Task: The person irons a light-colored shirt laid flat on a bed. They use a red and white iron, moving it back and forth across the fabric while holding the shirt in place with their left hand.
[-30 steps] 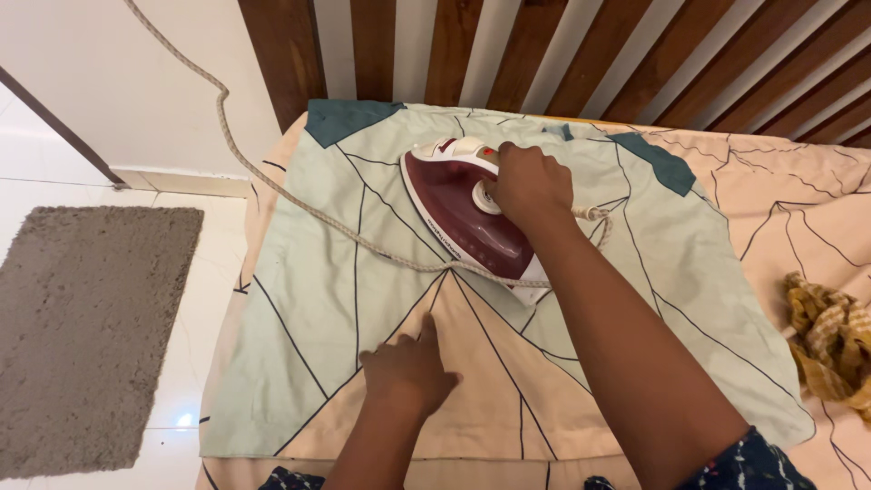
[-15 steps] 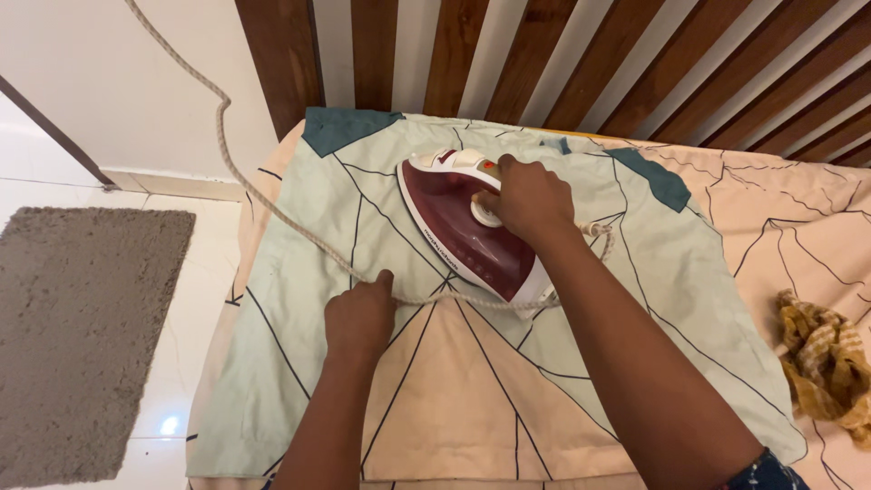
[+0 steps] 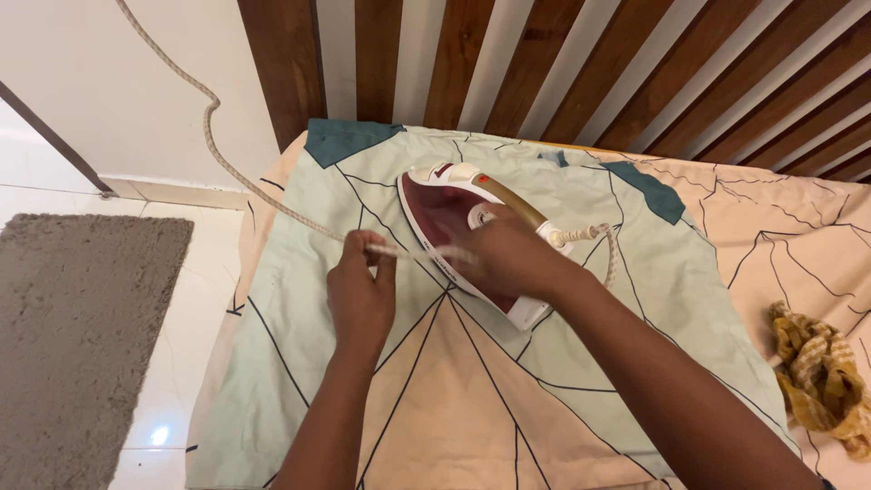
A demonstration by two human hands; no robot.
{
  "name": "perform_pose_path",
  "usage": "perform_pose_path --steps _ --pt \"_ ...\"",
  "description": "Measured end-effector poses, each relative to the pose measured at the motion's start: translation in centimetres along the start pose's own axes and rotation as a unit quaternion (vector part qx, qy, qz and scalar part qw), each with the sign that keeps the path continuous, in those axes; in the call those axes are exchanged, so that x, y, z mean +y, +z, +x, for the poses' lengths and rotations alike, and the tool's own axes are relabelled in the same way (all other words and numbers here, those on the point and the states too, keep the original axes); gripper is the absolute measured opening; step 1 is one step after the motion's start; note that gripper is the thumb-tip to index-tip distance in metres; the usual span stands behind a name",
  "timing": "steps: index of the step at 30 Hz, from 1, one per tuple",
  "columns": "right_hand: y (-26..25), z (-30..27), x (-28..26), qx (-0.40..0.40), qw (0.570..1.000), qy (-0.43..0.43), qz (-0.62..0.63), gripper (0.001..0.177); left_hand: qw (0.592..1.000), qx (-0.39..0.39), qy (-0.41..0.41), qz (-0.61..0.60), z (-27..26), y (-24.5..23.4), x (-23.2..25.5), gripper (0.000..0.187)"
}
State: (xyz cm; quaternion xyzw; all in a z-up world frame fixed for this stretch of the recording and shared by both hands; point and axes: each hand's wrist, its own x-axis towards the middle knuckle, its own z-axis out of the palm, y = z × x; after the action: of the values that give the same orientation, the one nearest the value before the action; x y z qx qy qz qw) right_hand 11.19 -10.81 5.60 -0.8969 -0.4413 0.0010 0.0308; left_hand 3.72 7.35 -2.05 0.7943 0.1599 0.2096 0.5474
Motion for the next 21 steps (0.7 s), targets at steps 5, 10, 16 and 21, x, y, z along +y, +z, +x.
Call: perform_pose_path --steps 5,10,16,21 --pt "-2.3 1.6 2.0 0.218 0.791 0.295 0.490 0.029 0.993 -0.015 0.114 -0.016 -0.2 0.3 -1.0 0.094" --pt "-1.4 4.1 7.3 0.248 0.863 0.325 0.298 0.051 0.972 -0.144 0.012 0.185 -0.1 0.2 -2.2 0.099" --pt "1.9 2.6 8.0 0.132 0.959 0.221 0.114 0.087 0.843 -0.309 -0.144 0.416 -0.5 -0.7 -2.7 0.100" --pt "1.3 2.7 6.8 0.040 0.932 0.330 0.146 0.099 0.826 -0.331 -0.156 0.429 -0.8 -1.0 -2.9 0.097"
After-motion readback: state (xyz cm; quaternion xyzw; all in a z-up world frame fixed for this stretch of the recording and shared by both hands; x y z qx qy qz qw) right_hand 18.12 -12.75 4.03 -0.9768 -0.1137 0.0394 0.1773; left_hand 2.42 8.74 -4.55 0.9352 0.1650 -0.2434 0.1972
